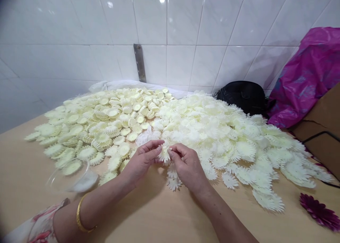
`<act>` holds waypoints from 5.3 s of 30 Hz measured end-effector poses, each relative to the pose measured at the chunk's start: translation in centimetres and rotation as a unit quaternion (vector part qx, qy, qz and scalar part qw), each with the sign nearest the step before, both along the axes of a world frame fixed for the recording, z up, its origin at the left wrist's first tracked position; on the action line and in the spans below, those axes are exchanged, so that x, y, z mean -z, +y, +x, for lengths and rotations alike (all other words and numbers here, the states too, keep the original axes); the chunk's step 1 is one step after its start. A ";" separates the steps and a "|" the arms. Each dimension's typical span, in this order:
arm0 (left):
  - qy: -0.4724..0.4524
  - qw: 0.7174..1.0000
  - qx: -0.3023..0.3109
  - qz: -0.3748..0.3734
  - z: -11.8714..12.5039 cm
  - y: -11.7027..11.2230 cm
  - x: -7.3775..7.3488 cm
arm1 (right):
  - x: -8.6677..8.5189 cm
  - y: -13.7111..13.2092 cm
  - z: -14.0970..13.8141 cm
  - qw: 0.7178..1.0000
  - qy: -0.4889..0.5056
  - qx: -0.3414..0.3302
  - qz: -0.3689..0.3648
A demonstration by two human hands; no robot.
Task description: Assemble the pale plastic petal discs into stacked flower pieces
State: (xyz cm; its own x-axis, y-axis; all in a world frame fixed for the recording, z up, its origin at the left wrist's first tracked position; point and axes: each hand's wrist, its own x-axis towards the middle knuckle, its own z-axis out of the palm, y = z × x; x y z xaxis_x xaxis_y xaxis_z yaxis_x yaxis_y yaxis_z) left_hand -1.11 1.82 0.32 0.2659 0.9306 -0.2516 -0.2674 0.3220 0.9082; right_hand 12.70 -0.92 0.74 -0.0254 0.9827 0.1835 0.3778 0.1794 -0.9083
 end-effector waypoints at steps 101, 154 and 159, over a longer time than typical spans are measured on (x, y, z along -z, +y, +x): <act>0.007 0.993 0.075 0.088 0.1 -0.2 0.6 | -0.3 0.0 0.1 0.973 0.198 -0.052 -0.103; 0.075 0.991 0.054 0.101 0.1 -0.1 0.8 | 0.5 0.2 0.0 0.991 0.118 -0.017 -0.053; -0.013 1.000 0.009 0.010 0.1 0.0 0.2 | -0.4 0.2 0.4 0.995 0.079 0.046 -0.023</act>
State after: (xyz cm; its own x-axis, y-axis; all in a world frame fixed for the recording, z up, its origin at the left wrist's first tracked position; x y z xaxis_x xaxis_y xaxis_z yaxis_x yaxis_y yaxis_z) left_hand -0.99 1.85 0.14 0.2881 0.9308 -0.2249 -0.2861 0.3078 0.9074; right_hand 13.12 -0.76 1.13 0.0917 0.9870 0.1317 0.2422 0.1062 -0.9644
